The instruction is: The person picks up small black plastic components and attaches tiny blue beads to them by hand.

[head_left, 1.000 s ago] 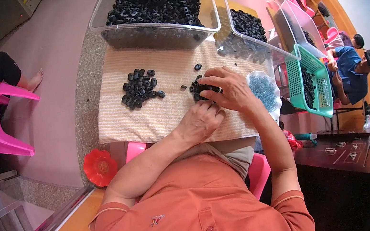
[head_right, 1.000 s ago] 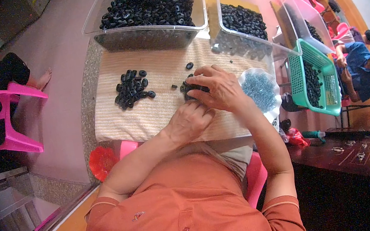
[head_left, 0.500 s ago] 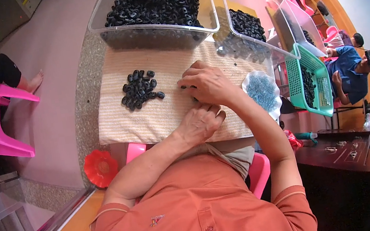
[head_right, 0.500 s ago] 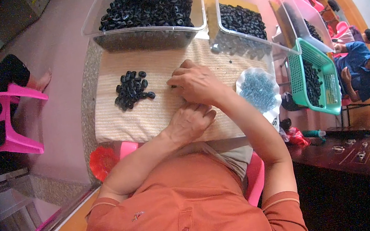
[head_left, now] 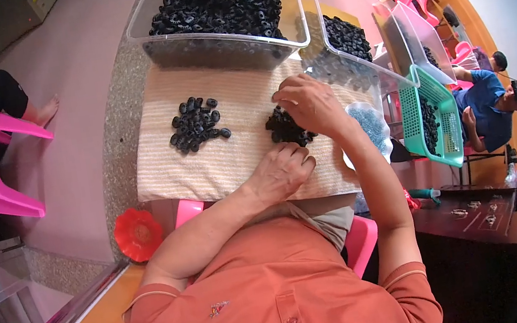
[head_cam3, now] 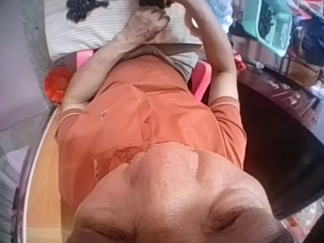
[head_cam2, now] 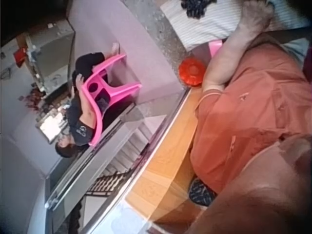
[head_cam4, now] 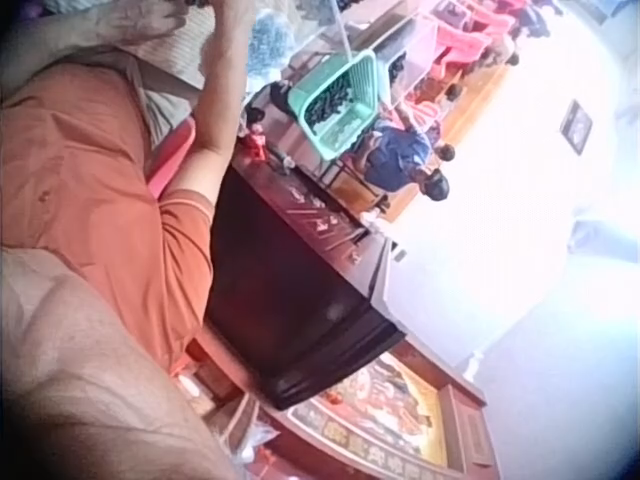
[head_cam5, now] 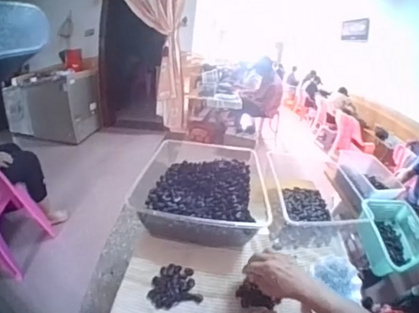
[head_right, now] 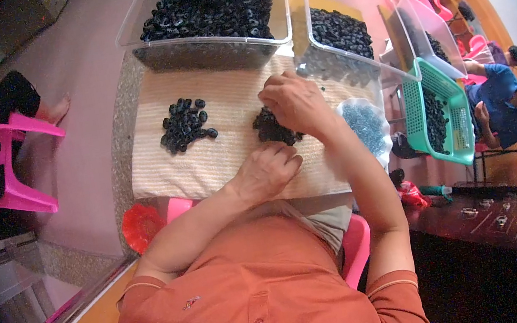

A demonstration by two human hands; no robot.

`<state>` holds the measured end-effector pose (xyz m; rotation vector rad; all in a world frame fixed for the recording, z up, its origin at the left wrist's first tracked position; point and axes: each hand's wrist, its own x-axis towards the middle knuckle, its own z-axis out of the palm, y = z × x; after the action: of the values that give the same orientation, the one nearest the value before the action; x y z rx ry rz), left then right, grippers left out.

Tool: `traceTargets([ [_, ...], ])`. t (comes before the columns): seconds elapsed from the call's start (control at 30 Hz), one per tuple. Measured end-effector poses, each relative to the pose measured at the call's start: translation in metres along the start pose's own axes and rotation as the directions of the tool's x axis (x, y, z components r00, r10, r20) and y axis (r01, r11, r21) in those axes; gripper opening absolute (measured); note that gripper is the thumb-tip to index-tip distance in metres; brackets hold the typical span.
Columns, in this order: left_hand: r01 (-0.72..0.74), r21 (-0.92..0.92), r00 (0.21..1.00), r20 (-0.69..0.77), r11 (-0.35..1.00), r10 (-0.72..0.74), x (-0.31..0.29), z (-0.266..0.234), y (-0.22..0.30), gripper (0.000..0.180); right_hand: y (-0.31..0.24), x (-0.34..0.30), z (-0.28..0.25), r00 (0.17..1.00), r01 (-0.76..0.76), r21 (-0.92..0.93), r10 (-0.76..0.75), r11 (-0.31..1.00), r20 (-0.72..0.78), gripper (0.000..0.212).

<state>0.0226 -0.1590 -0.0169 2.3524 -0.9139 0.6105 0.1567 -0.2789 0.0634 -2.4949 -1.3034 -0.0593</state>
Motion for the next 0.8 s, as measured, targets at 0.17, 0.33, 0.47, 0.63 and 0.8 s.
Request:
traceTargets([
  [0.17, 0.001, -0.028, 1.0, -0.03, 1.0, -0.001, 0.002, 0.0, 0.0, 0.009, 0.02, 0.004, 0.004, 0.992, -0.106, -0.084, 0.111, 0.991, 0.057, 0.021],
  [0.33, -0.002, -0.031, 0.999, -0.044, 1.0, 0.001, 0.002, 0.002, -0.001, 0.01, 0.023, 0.007, 0.013, 0.966, -0.178, -0.102, 0.193, 0.979, 0.172, 0.025],
  [0.47, 0.001, -0.061, 0.999, -0.049, 0.998, -0.004, 0.003, 0.001, 0.0, 0.014, 0.023, 0.009, 0.014, 0.964, -0.173, -0.146, 0.198, 0.974, 0.18, 0.023],
  [0.63, 0.025, -0.145, 0.999, -0.043, 0.989, -0.032, 0.002, -0.001, 0.0, 0.015, 0.024, 0.0, 0.013, 0.976, -0.159, -0.123, 0.175, 0.98, 0.131, 0.025],
  [0.8, 0.054, -0.263, 0.992, -0.096, 0.963, -0.082, 0.004, -0.004, 0.001, 0.017, 0.024, -0.01, 0.009, 0.962, -0.262, 0.115, 0.268, 0.958, -0.044, 0.023],
])
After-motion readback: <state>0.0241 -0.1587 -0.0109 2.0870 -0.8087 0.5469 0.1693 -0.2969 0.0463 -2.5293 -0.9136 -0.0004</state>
